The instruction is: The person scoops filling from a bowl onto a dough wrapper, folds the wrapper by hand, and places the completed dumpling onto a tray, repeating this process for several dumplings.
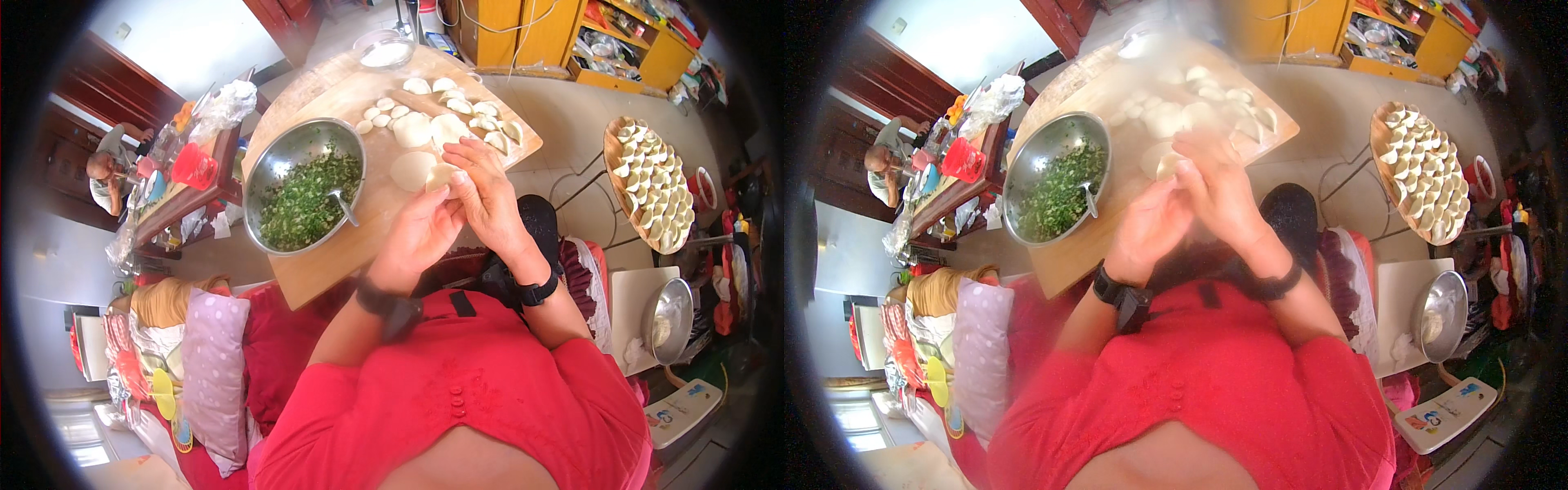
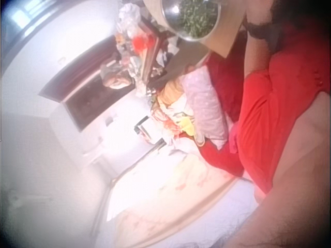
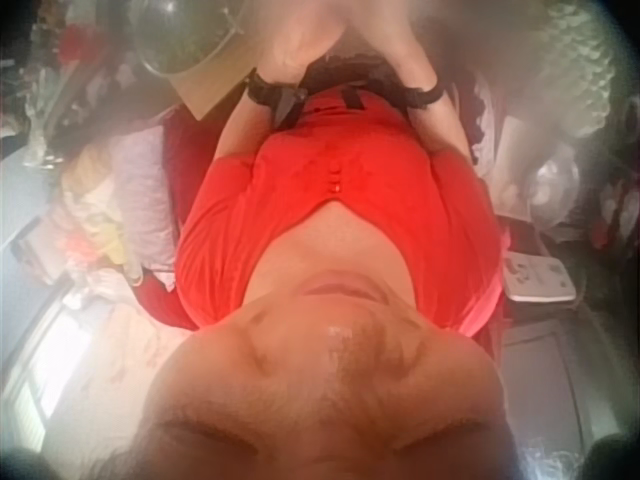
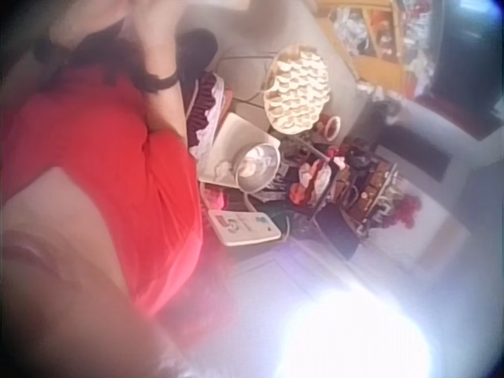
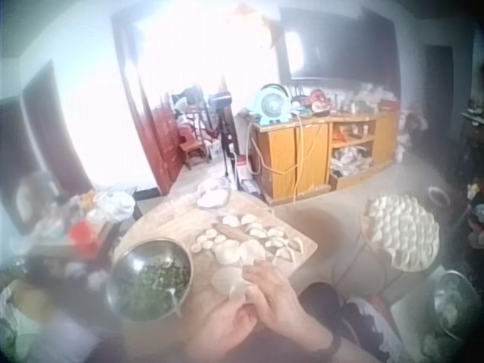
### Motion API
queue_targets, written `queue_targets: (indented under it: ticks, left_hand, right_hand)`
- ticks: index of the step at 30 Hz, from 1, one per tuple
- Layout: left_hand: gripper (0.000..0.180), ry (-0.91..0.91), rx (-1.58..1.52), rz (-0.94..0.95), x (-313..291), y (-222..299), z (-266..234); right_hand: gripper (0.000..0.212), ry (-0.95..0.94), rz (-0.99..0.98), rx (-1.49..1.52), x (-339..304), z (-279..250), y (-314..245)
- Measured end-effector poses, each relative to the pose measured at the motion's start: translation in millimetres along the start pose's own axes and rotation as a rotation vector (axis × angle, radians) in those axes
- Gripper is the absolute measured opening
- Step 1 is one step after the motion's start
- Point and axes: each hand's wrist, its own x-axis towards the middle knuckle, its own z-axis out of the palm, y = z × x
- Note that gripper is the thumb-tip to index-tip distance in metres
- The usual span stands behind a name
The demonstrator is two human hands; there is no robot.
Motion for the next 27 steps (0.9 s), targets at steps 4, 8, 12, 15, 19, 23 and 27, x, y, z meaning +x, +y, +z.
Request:
queue_targets:
  ticks: [4,8,12,15,19,23,27]
  left_hand:
    - [0.038,0.005,0.016,-0.019,-2.7,2.2,6.7]
    - [0.039,-0.017,0.084,0.031,-3.9,2.8,6.0]
    - [0.043,-0.072,0.144,0.020,-3.9,8.6,13.1]
    - [0.046,0.115,0.554,-0.004,-11.1,7.4,30.1]
    - [0.044,0.032,0.594,-0.012,-15.1,9.5,23.4]
    - [0.038,0.061,0.446,-0.001,-10.7,5.6,17.0]
    - [0.036,-0.053,0.446,0.006,-11.0,6.2,26.7]
  right_hand:
    - [0.026,0.002,-0.063,-0.089,-1.0,-1.6,-5.5]
    - [0.024,0.047,-0.117,-0.121,0.7,-1.6,-5.8]
    - [0.026,-0.004,0.116,0.283,2.8,-8.9,-17.9]
    - [0.020,-0.034,0.117,0.365,-0.6,-10.6,-10.6]
    - [0.009,-0.004,0.133,0.362,-5.0,-12.8,-12.0]
    - [0.012,0.027,0.020,0.213,-1.0,-10.5,-16.2]
    - [0.014,-0.088,-0.021,0.220,-1.3,-17.6,-13.3]
